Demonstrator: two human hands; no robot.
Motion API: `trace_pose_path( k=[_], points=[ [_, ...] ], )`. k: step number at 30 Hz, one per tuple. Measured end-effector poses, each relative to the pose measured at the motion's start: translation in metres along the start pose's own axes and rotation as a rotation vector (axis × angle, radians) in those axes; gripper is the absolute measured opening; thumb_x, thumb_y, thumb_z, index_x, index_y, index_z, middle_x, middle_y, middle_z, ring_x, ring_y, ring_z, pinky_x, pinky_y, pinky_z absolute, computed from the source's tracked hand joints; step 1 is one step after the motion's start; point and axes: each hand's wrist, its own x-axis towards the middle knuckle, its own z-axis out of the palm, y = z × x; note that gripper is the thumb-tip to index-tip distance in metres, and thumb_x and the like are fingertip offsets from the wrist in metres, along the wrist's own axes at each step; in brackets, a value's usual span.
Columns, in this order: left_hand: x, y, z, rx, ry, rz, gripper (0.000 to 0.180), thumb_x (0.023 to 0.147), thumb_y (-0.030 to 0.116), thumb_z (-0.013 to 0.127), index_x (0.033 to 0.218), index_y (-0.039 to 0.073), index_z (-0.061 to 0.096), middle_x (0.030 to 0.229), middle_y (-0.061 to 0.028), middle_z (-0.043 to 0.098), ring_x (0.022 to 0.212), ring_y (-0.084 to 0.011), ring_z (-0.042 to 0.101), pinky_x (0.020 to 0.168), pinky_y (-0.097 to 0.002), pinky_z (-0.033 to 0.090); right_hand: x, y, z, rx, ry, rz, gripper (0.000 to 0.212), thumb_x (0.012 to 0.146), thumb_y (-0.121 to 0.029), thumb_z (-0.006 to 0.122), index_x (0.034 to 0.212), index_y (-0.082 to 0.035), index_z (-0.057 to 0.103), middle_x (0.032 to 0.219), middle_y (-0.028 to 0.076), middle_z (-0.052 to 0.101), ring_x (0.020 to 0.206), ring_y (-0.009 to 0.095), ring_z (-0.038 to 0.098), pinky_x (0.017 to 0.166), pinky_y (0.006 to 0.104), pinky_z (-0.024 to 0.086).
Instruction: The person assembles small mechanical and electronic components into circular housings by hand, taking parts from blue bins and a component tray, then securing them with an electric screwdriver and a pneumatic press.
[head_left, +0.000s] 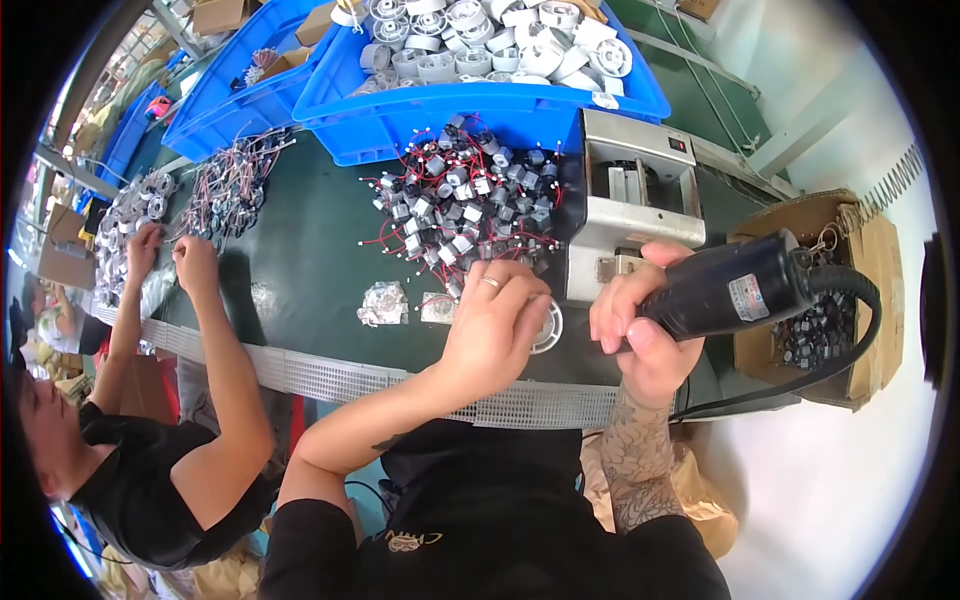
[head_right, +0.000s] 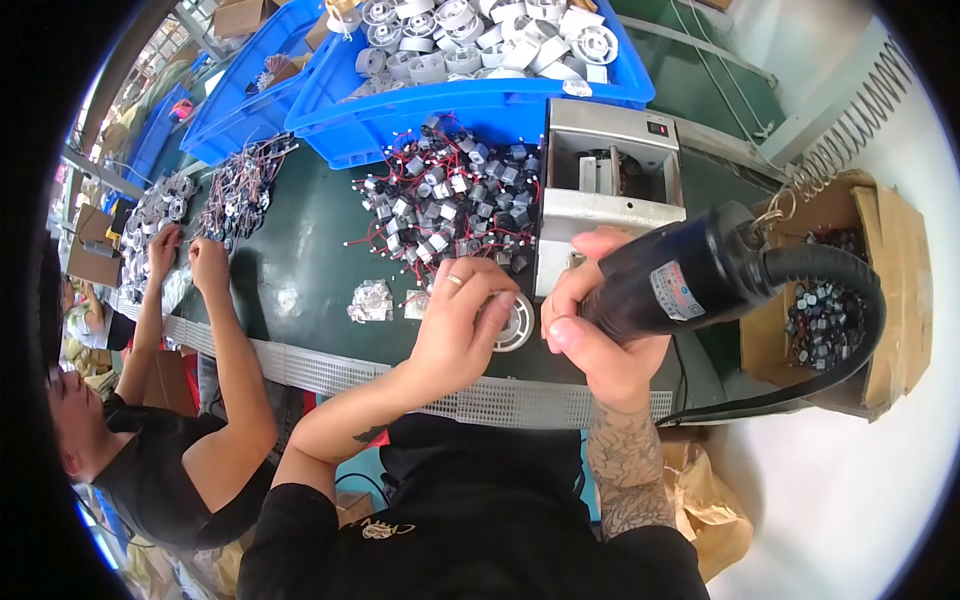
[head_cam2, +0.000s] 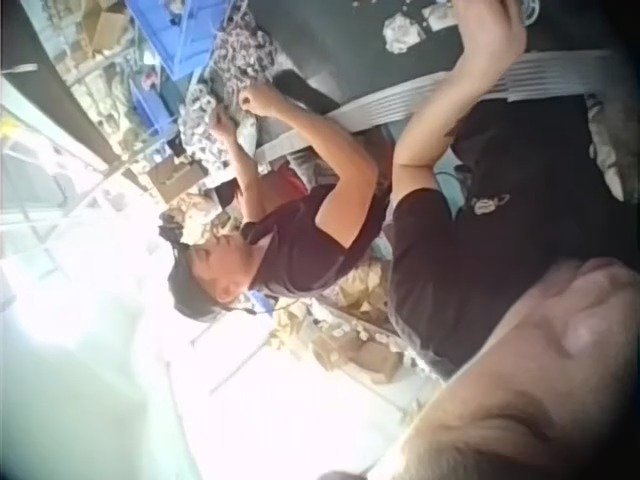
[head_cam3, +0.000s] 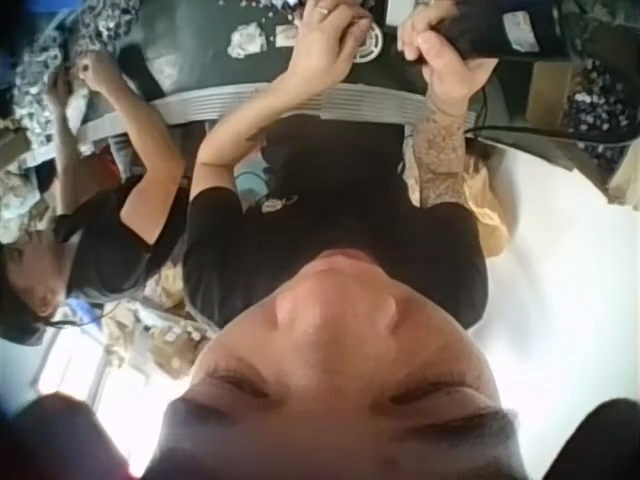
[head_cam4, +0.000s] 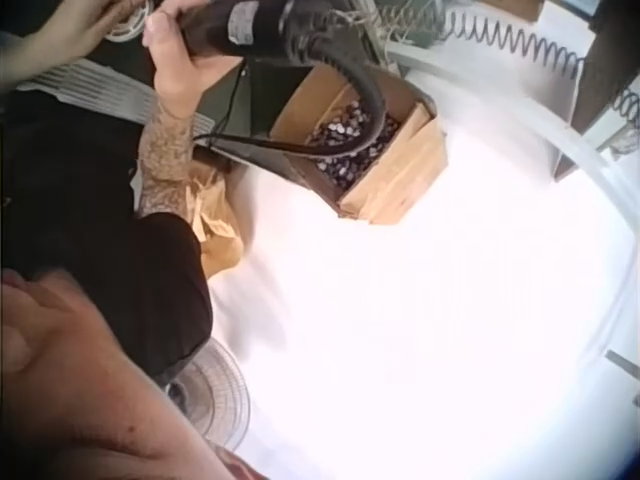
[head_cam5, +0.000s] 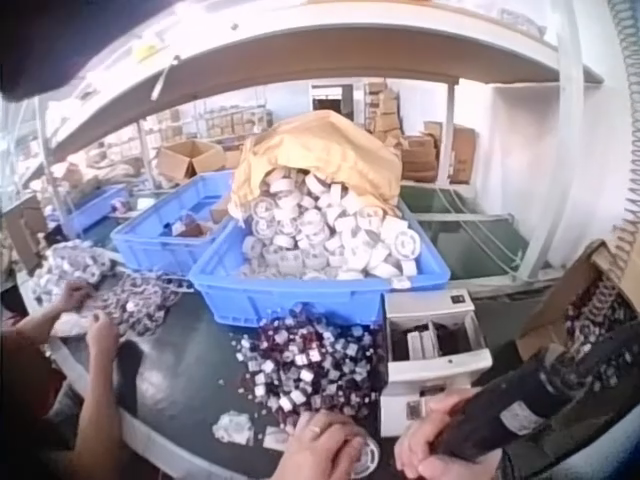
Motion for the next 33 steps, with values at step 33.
trace_pose_path(
  k=[33],
  points=[
    [0.063,0.006,-0.061,0.361,-0.072,0.388,0.021,0.076,0.003,0.064,0.097,0.004,0.062,0.093,-0.0097,0.06,0.091,-0.0299,0.056,0.081,-0.0403,0.043,0.001,-0.005,-0.01,-0.061,0.072,-0.033,0.058,0.079,-0.01,0.063,0.129,0.005,0.036,0.067,0.006,0.05,0.05,0.014,0.047,0.047,0.0305,0.042]
  ],
)
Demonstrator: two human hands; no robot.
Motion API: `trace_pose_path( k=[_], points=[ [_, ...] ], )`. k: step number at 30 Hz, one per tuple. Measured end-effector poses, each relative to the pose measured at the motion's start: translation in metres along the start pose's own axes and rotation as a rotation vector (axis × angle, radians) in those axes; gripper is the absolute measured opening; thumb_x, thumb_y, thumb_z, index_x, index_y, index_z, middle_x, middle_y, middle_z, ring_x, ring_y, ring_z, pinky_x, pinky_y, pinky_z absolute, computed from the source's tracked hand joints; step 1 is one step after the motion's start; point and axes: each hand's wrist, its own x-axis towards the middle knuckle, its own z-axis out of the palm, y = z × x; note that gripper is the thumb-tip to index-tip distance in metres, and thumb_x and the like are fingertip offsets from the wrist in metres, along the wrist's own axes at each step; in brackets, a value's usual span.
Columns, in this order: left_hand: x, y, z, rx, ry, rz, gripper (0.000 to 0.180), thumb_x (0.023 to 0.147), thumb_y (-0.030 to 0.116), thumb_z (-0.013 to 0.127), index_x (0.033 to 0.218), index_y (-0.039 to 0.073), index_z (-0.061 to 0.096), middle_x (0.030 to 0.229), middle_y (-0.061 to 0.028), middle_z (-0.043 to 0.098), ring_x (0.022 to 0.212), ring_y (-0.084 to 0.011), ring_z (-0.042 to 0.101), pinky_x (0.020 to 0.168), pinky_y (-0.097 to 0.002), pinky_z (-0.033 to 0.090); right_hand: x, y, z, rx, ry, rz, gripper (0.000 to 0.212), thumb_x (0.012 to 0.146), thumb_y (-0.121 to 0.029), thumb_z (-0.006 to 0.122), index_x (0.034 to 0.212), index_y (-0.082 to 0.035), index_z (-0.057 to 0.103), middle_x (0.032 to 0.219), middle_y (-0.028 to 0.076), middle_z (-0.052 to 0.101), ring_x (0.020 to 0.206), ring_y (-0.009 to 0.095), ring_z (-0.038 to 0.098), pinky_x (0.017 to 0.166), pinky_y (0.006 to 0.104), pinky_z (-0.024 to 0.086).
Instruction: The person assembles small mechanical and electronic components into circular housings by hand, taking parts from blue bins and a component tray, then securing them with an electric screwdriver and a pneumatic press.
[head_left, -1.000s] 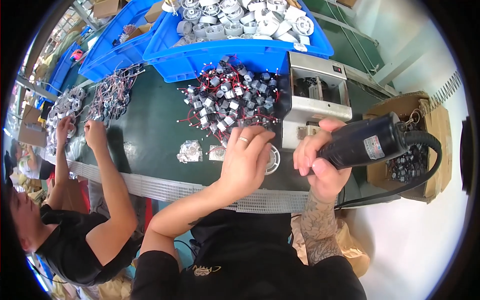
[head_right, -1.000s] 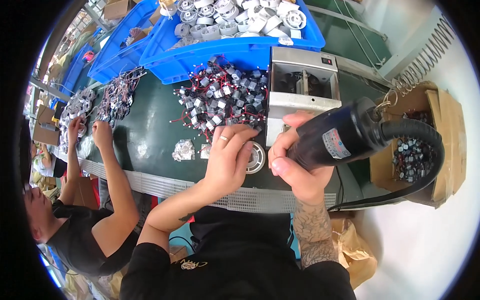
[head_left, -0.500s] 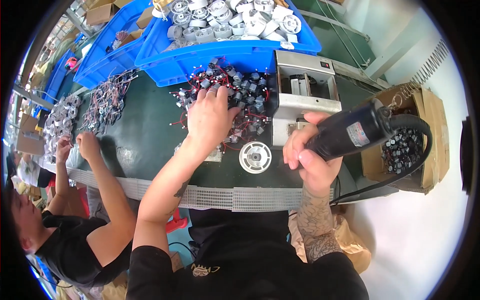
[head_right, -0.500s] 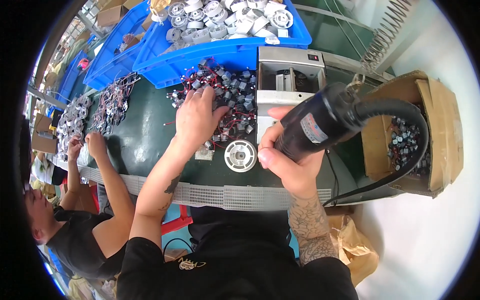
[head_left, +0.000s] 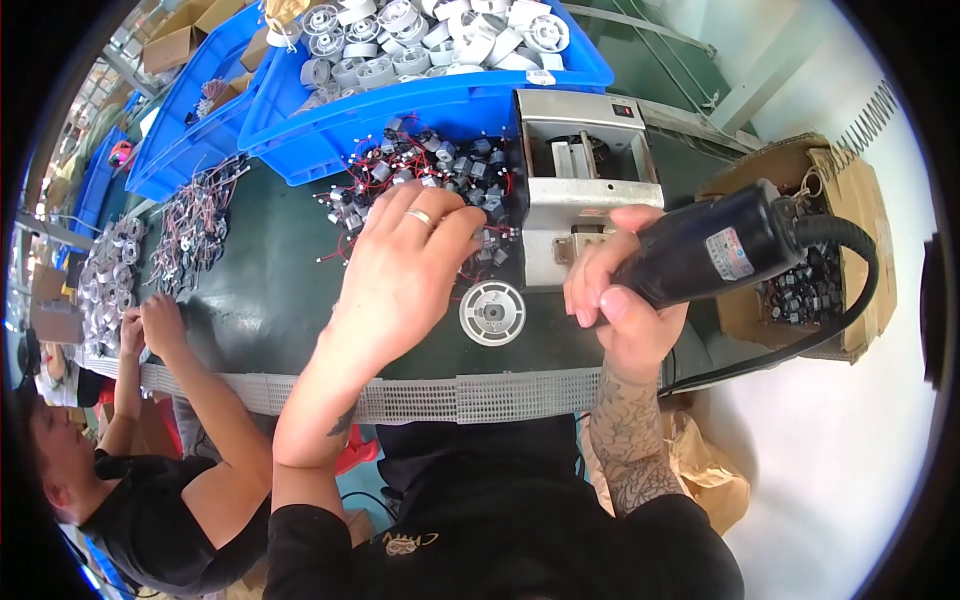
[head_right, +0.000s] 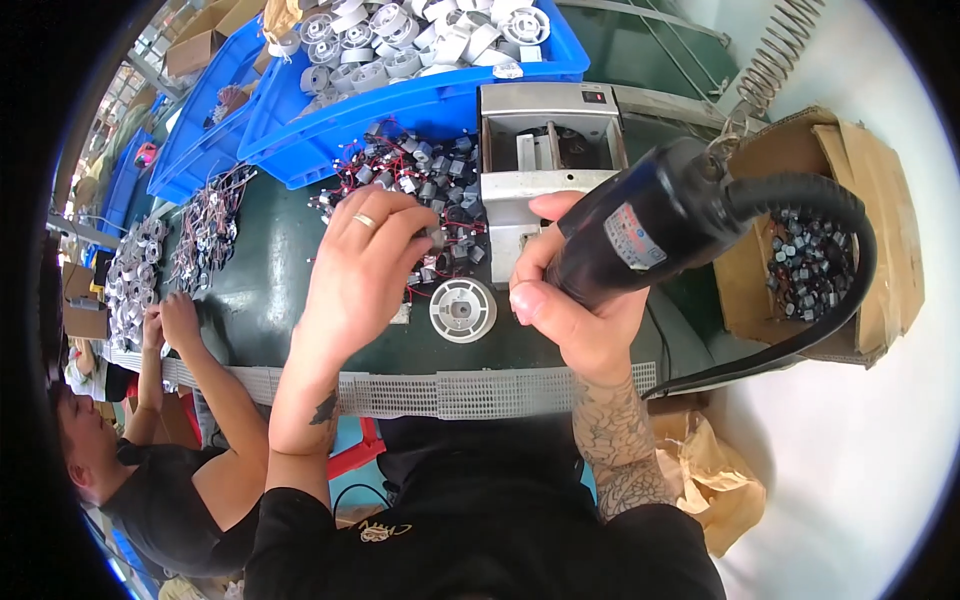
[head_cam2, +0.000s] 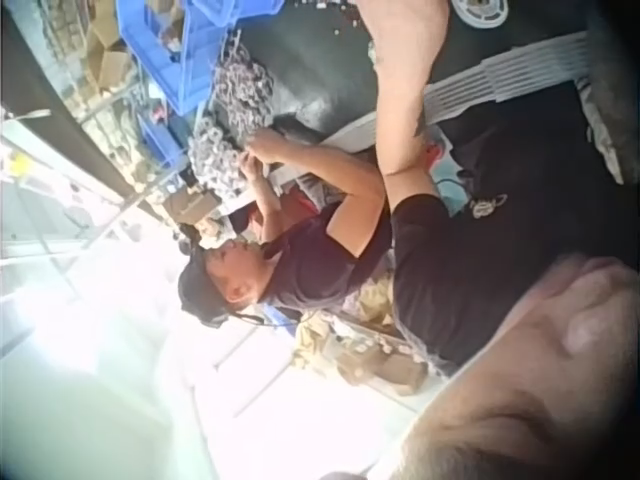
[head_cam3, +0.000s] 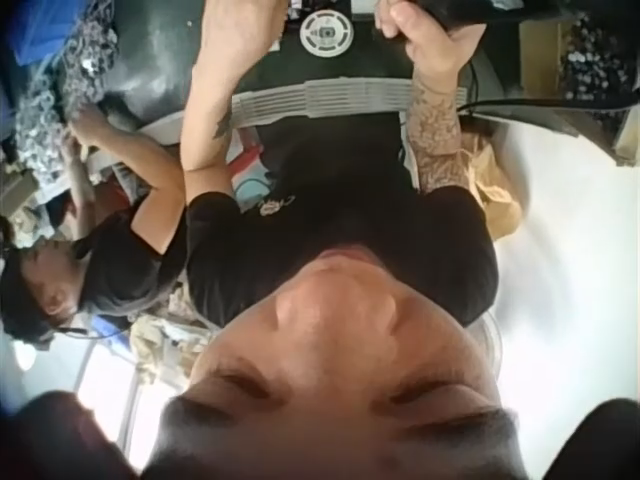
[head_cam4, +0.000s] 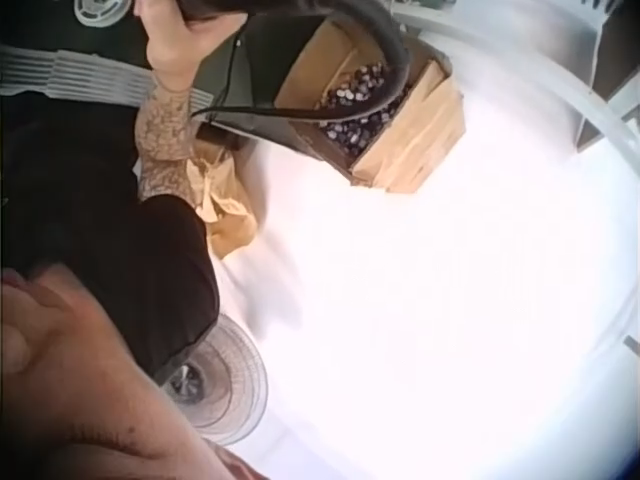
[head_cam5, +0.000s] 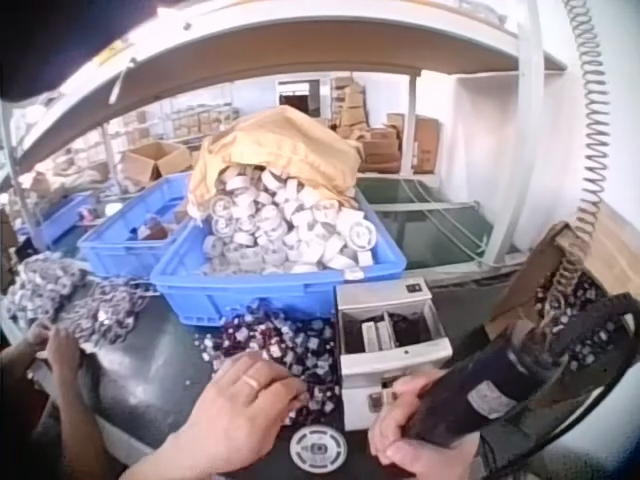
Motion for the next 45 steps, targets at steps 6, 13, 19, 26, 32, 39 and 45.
trace_pose_path(
  k=[6,13,19,26,32,39,45],
  points=[
    [-0.008,-0.022,0.01,0.385,-0.023,-0.316,0.015,0.082,0.003,0.061,0.097,0.004,0.061,0.093,-0.0108,0.059,0.082,-0.0287,0.059,0.072,-0.0399,0.044,0.003,0.0,-0.006,-0.028,0.002,-0.015,0.059,0.081,-0.012,0.063,0.129,0.005,0.036,0.068,0.006,0.05,0.051,0.015,0.048,0.047,0.031,0.043],
    [-0.012,0.018,-0.003,-0.468,-0.321,-0.056,0.02,0.073,0.007,0.071,0.09,0.006,0.061,0.088,-0.0063,0.06,0.089,-0.0279,0.058,0.076,-0.039,0.045,0.004,-0.008,-0.005,0.027,0.024,-0.048,0.06,0.081,-0.014,0.064,0.13,0.004,0.034,0.068,0.006,0.05,0.052,0.015,0.048,0.049,0.0321,0.043],
    [-0.018,0.021,0.0,-0.293,-0.361,0.007,0.017,0.07,0.007,0.073,0.084,0.008,0.065,0.091,-0.004,0.061,0.086,-0.024,0.055,0.076,-0.0358,0.043,0.013,-0.021,-0.008,0.113,0.094,-0.165,0.057,0.076,-0.001,0.063,0.126,0.007,0.038,0.066,0.009,0.052,0.051,0.017,0.051,0.049,0.0302,0.045],
    [-0.017,0.016,0.015,-0.421,-0.298,0.0,0.016,0.07,0.008,0.074,0.084,0.006,0.066,0.094,-0.0062,0.058,0.09,-0.0255,0.053,0.078,-0.0351,0.044,0.019,-0.02,-0.007,-0.09,0.225,-0.243,0.054,0.074,0.007,0.061,0.123,0.011,0.04,0.069,0.01,0.058,0.053,0.014,0.053,0.049,0.0253,0.045],
    [-0.026,0.005,0.026,-0.69,-0.319,-0.214,0.016,0.079,0.015,0.072,0.089,0.006,0.063,0.098,-0.0096,0.054,0.096,-0.0293,0.05,0.085,-0.0369,0.041,0.022,-0.016,-0.009,-0.297,0.188,-0.215,0.053,0.081,-0.007,0.058,0.127,0.008,0.037,0.071,0.01,0.053,0.052,0.016,0.048,0.051,0.033,0.045],
    [-0.023,0.01,0.028,-0.598,-0.338,-0.165,0.015,0.081,0.012,0.069,0.092,0.005,0.061,0.096,-0.0107,0.053,0.094,-0.0301,0.05,0.084,-0.0392,0.042,0.023,-0.008,-0.012,-0.123,0.229,-0.234,0.05,0.074,0.009,0.063,0.12,0.009,0.044,0.068,0.01,0.06,0.054,0.013,0.055,0.05,0.0246,0.045],
    [-0.026,0.009,0.03,-0.65,-0.292,-0.31,0.017,0.082,0.007,0.068,0.096,0.003,0.059,0.101,-0.0116,0.054,0.095,-0.0268,0.054,0.082,-0.0356,0.045,0.017,-0.019,-0.008,-0.036,0.038,-0.065,0.054,0.078,-0.001,0.062,0.125,0.007,0.038,0.067,0.008,0.053,0.052,0.014,0.051,0.048,0.028,0.044]
  ],
)
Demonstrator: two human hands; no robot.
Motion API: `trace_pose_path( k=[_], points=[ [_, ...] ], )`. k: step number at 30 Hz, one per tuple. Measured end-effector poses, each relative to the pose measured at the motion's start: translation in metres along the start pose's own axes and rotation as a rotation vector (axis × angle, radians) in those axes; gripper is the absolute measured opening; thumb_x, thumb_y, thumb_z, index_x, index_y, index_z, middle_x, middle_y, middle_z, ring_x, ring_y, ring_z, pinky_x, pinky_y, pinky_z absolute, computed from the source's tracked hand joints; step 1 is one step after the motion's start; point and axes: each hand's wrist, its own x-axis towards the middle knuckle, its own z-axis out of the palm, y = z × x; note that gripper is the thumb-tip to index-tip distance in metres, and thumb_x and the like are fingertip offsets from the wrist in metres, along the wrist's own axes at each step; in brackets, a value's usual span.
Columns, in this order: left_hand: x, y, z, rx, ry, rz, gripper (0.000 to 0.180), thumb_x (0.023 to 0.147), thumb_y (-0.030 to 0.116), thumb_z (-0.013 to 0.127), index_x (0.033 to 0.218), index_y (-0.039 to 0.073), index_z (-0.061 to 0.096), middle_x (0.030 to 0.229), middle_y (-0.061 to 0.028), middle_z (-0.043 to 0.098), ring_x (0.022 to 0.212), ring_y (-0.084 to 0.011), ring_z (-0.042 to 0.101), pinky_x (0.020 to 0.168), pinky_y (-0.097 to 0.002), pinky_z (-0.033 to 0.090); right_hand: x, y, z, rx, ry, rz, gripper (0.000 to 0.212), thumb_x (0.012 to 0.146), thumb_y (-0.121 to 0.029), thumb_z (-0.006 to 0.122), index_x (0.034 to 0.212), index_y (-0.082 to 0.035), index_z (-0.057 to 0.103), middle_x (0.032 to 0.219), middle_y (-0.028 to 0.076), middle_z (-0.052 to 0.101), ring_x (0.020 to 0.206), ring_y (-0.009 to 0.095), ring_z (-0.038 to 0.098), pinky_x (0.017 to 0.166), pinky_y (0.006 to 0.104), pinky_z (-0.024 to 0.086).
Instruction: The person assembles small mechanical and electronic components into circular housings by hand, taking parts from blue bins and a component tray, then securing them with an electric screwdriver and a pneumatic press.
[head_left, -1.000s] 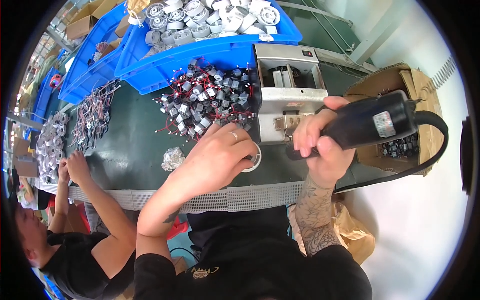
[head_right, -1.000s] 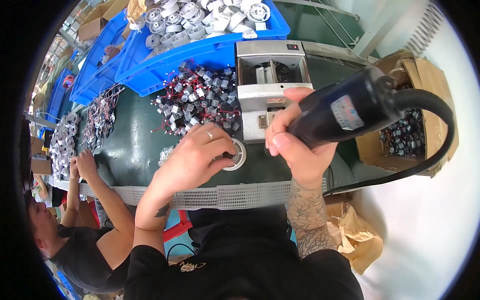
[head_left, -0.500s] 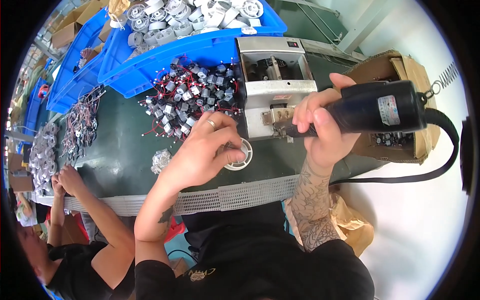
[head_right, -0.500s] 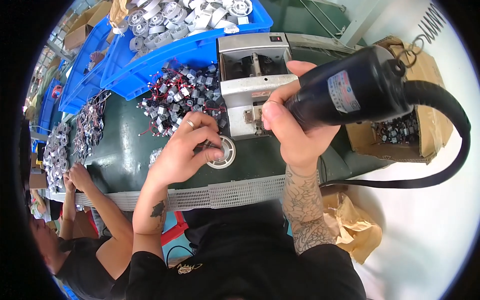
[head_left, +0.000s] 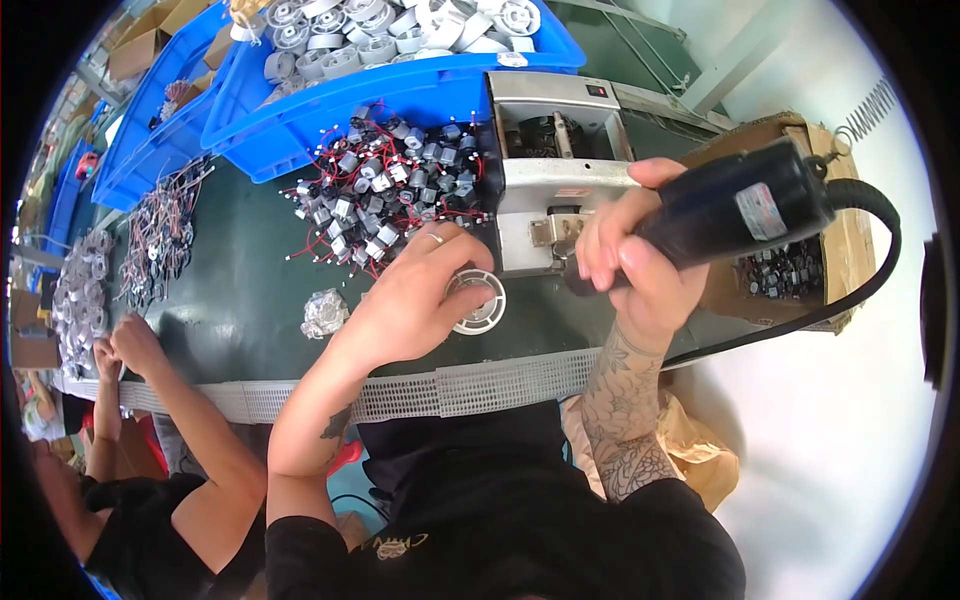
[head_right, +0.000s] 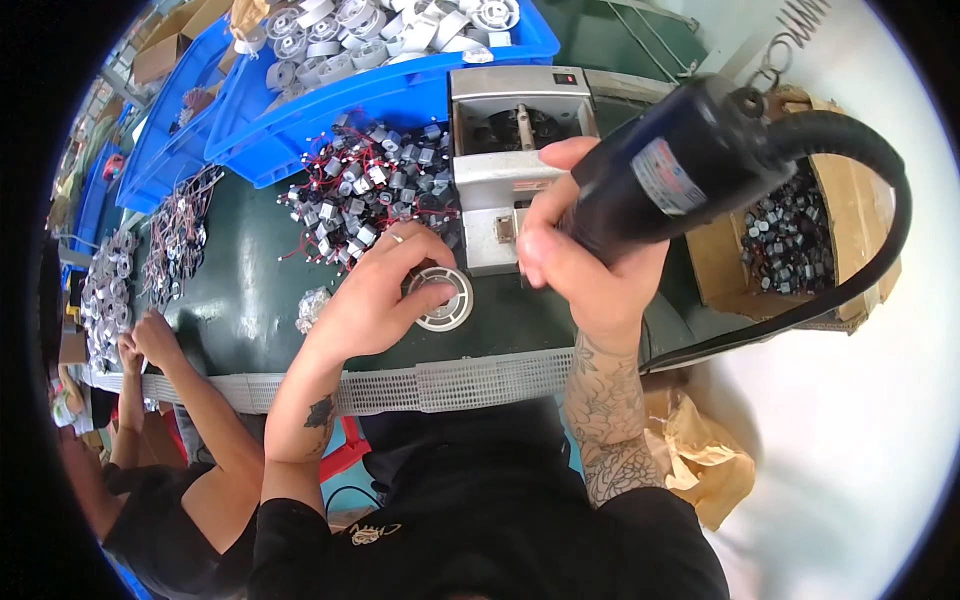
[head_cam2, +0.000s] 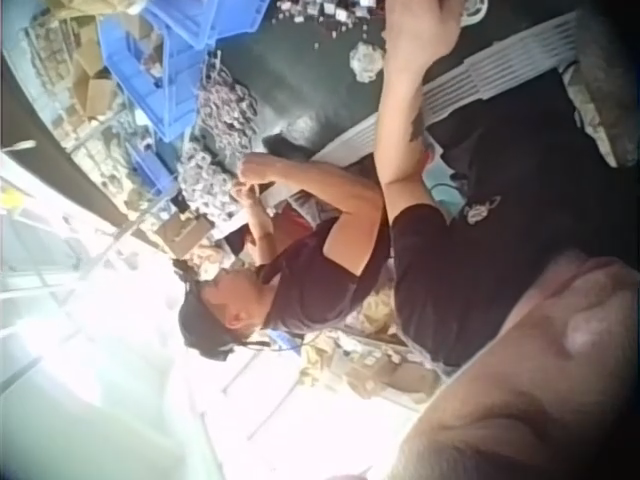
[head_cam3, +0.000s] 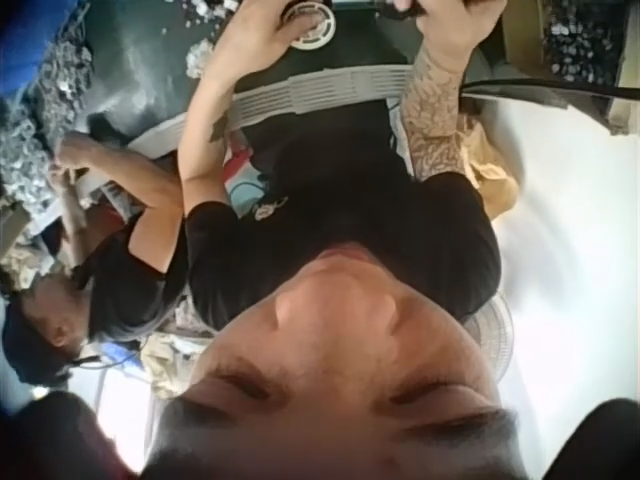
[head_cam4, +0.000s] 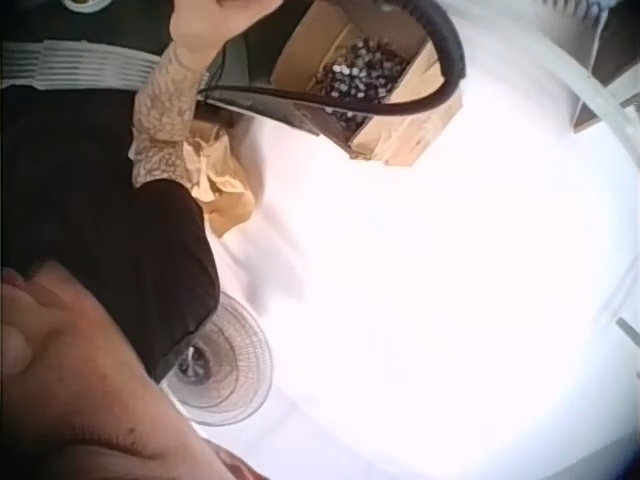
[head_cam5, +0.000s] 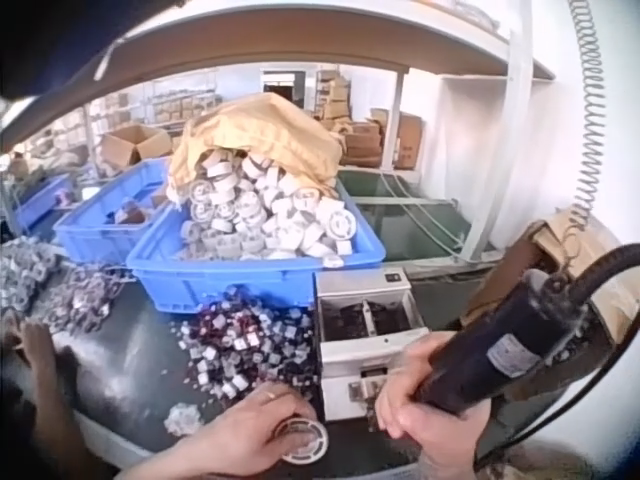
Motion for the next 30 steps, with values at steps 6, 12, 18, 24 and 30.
trace_pose_path(
  k=[6,12,18,24,30],
  points=[
    [0.001,-0.003,0.003,0.014,0.005,0.061,0.019,0.08,0.007,0.067,0.097,0.005,0.058,0.093,-0.0112,0.055,0.093,-0.0312,0.051,0.08,-0.0393,0.043,-0.005,-0.009,0.038,0.05,-0.16,-0.011,0.069,0.084,-0.024,0.07,0.133,0.003,0.03,0.068,0.005,0.05,0.052,0.015,0.05,0.047,0.0306,0.043],
    [-0.002,-0.005,0.003,0.009,0.039,0.073,0.02,0.079,0.006,0.066,0.097,0.004,0.057,0.095,-0.0123,0.054,0.095,-0.0328,0.051,0.082,-0.0412,0.043,-0.002,0.012,0.043,-0.056,-0.286,-0.003,0.063,0.081,-0.013,0.066,0.132,0.001,0.031,0.069,0.006,0.051,0.053,0.017,0.05,0.049,0.0326,0.045],
    [-0.004,-0.002,0.002,0.007,0.007,-0.002,0.021,0.078,0.005,0.065,0.097,0.006,0.057,0.095,-0.0124,0.054,0.096,-0.0324,0.05,0.082,-0.0421,0.043,-0.004,0.019,0.046,-0.037,-0.274,0.024,0.058,0.08,-0.011,0.064,0.128,0.0,0.034,0.065,0.006,0.049,0.051,0.016,0.049,0.048,0.033,0.044],
    [-0.004,-0.009,0.007,-0.009,0.047,0.068,0.021,0.076,0.004,0.065,0.096,0.006,0.057,0.096,-0.0124,0.055,0.097,-0.0325,0.051,0.082,-0.0421,0.044,-0.005,0.019,0.05,-0.119,-0.328,-0.028,0.053,0.079,-0.005,0.06,0.126,0.001,0.036,0.061,0.007,0.048,0.048,0.017,0.047,0.046,0.033,0.043],
    [-0.005,-0.01,0.009,0.006,0.089,0.104,0.02,0.076,0.003,0.065,0.094,0.005,0.057,0.094,-0.0121,0.055,0.096,-0.0328,0.051,0.081,-0.0421,0.044,-0.009,0.021,0.053,-0.123,-0.338,-0.025,0.053,0.078,-0.003,0.06,0.126,0.001,0.036,0.061,0.007,0.047,0.048,0.017,0.046,0.047,0.0329,0.043]
  ],
)
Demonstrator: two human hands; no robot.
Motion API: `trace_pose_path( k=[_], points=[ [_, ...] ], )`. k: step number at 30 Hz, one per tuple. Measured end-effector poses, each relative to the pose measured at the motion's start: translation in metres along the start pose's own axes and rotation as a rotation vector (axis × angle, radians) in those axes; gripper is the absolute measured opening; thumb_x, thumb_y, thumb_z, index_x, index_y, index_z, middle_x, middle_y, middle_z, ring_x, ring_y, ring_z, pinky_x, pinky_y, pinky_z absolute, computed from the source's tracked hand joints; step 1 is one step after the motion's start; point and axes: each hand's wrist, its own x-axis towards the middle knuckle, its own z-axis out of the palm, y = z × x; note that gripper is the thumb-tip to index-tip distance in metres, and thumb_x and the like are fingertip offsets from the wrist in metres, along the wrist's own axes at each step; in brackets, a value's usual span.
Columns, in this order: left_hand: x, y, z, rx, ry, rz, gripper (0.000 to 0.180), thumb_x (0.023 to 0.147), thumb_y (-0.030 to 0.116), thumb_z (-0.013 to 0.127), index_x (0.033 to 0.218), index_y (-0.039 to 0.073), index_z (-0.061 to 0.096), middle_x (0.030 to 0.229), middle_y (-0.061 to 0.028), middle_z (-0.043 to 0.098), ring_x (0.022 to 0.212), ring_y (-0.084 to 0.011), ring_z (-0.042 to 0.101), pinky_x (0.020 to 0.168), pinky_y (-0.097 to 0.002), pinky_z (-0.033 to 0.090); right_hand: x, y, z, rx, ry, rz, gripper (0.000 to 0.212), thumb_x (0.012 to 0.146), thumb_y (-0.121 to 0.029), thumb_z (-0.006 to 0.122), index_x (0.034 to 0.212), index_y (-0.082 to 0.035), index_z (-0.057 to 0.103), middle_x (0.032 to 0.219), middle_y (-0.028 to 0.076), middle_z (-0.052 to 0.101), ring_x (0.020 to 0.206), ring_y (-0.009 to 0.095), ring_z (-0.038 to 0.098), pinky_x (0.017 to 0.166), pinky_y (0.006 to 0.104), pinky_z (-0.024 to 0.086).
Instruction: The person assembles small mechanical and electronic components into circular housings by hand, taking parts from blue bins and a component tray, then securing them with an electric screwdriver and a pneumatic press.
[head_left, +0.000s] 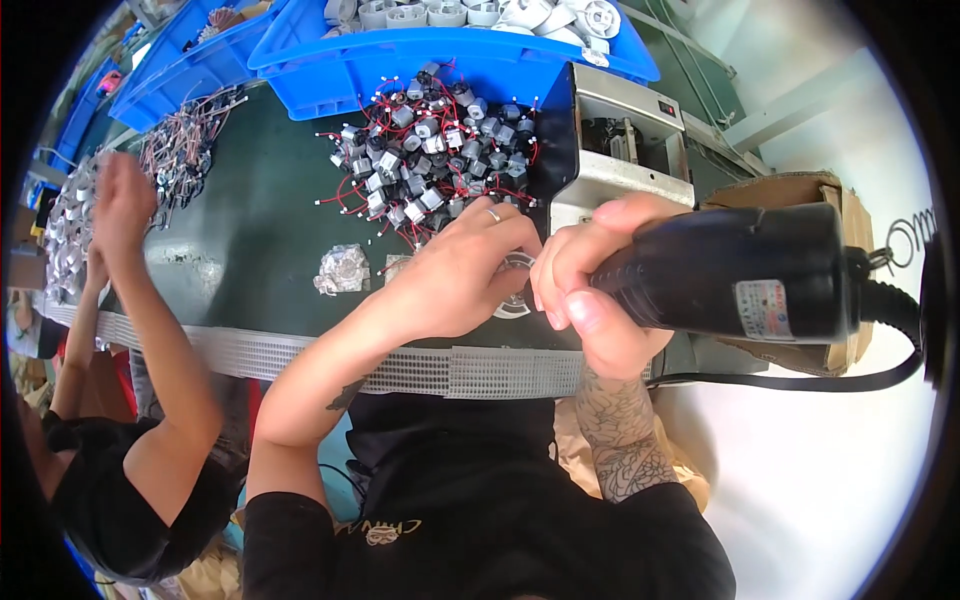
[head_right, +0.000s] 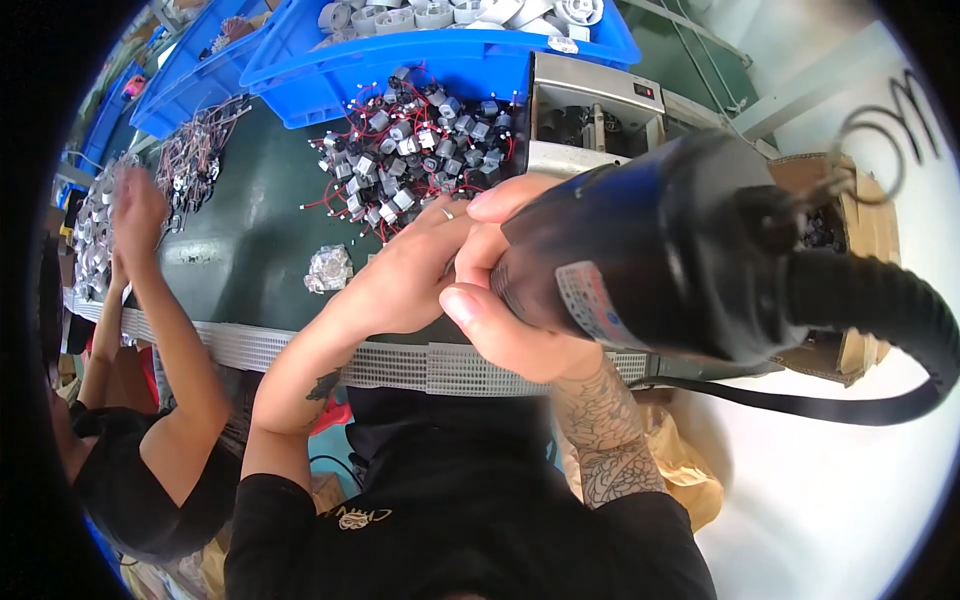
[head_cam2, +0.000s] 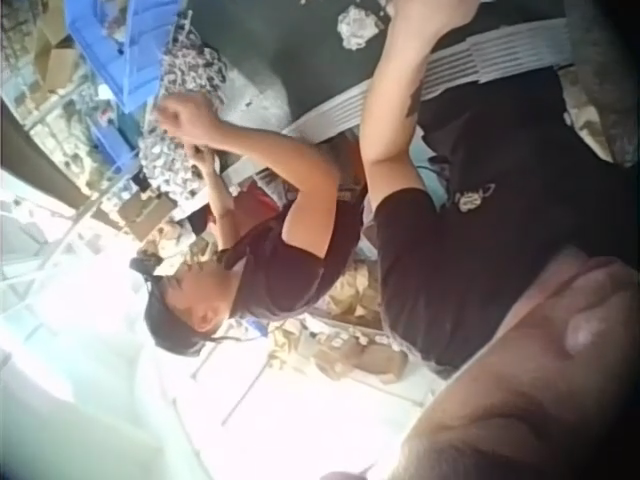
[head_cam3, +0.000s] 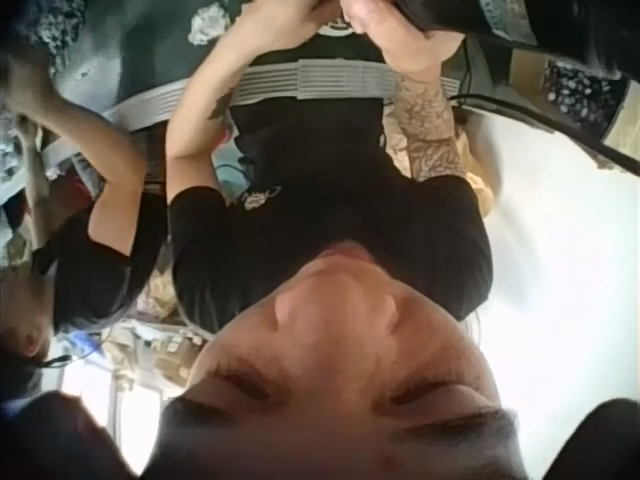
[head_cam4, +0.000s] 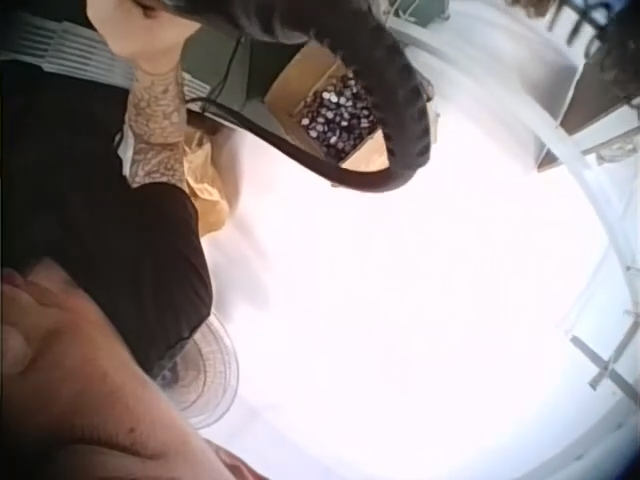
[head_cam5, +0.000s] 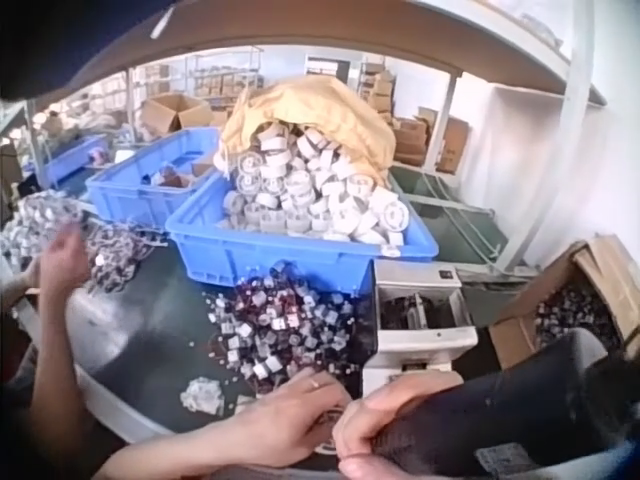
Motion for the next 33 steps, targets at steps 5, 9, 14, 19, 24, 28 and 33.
trace_pose_path(
  k=[5,9,14,19,24,28,33],
  points=[
    [-0.001,-0.003,-0.005,0.064,-0.026,0.064,0.017,0.077,0.006,0.066,0.092,0.004,0.058,0.092,-0.0113,0.056,0.091,-0.0325,0.051,0.081,-0.0422,0.044,0.002,0.0,0.004,0.165,0.131,0.063,0.059,0.077,-0.005,0.062,0.129,0.001,0.034,0.064,0.006,0.049,0.048,0.017,0.047,0.048,0.0332,0.042],
    [-0.015,0.019,-0.017,0.241,-0.068,0.101,0.051,0.068,0.024,0.08,0.111,0.006,0.06,0.11,-0.0094,0.059,0.105,-0.0301,0.051,0.09,-0.0417,0.042,-0.002,-0.021,-0.032,0.521,0.092,-0.129,0.067,0.085,-0.017,0.067,0.137,0.0,0.027,0.072,0.006,0.053,0.054,0.017,0.053,0.05,0.031,0.045],
    [-0.025,0.024,-0.052,0.441,0.336,-0.01,0.054,0.06,0.015,0.083,0.109,0.005,0.061,0.101,-0.0125,0.062,0.094,-0.0307,0.059,0.08,-0.0388,0.048,-0.01,-0.025,-0.048,0.491,0.196,-0.112,0.067,0.083,-0.019,0.071,0.133,0.003,0.031,0.069,0.006,0.051,0.051,0.016,0.051,0.048,0.031,0.044],
    [-0.056,-0.068,-0.159,0.708,0.445,-0.532,0.043,0.073,0.023,0.075,0.107,0.001,0.062,0.104,-0.0176,0.064,0.099,-0.0345,0.059,0.084,-0.0403,0.047,-0.008,-0.018,-0.032,0.392,0.179,-0.04,0.065,0.083,-0.019,0.072,0.13,0.004,0.034,0.069,0.005,0.052,0.051,0.015,0.051,0.046,0.0306,0.042],
    [-0.01,-0.046,-0.184,1.056,0.516,-0.523,0.039,0.078,0.029,0.071,0.105,0.002,0.064,0.106,-0.0169,0.065,0.101,-0.0373,0.058,0.087,-0.0448,0.046,-0.012,-0.011,-0.031,0.356,0.212,0.049,0.063,0.078,-0.012,0.071,0.128,0.005,0.035,0.067,0.006,0.051,0.051,0.016,0.05,0.046,0.0307,0.042],
    [0.102,-0.018,-0.138,0.673,0.492,0.001,0.035,0.08,0.019,0.07,0.108,-0.001,0.063,0.106,-0.0182,0.065,0.101,-0.033,0.061,0.089,-0.0403,0.047,-0.016,-0.006,-0.037,0.297,0.244,0.151,0.06,0.077,-0.01,0.066,0.127,0.005,0.036,0.066,0.006,0.05,0.049,0.016,0.048,0.046,0.0308,0.041],
    [0.201,-0.072,-0.104,0.605,0.148,0.135,0.057,0.079,0.028,0.069,0.131,0.012,0.052,0.11,-0.0233,0.062,0.105,-0.04,0.058,0.093,-0.0444,0.045,-0.007,-0.002,-0.03,0.271,0.244,0.174,0.056,0.077,-0.01,0.064,0.124,0.004,0.037,0.065,0.007,0.049,0.048,0.016,0.049,0.046,0.0314,0.041]
  ],
)
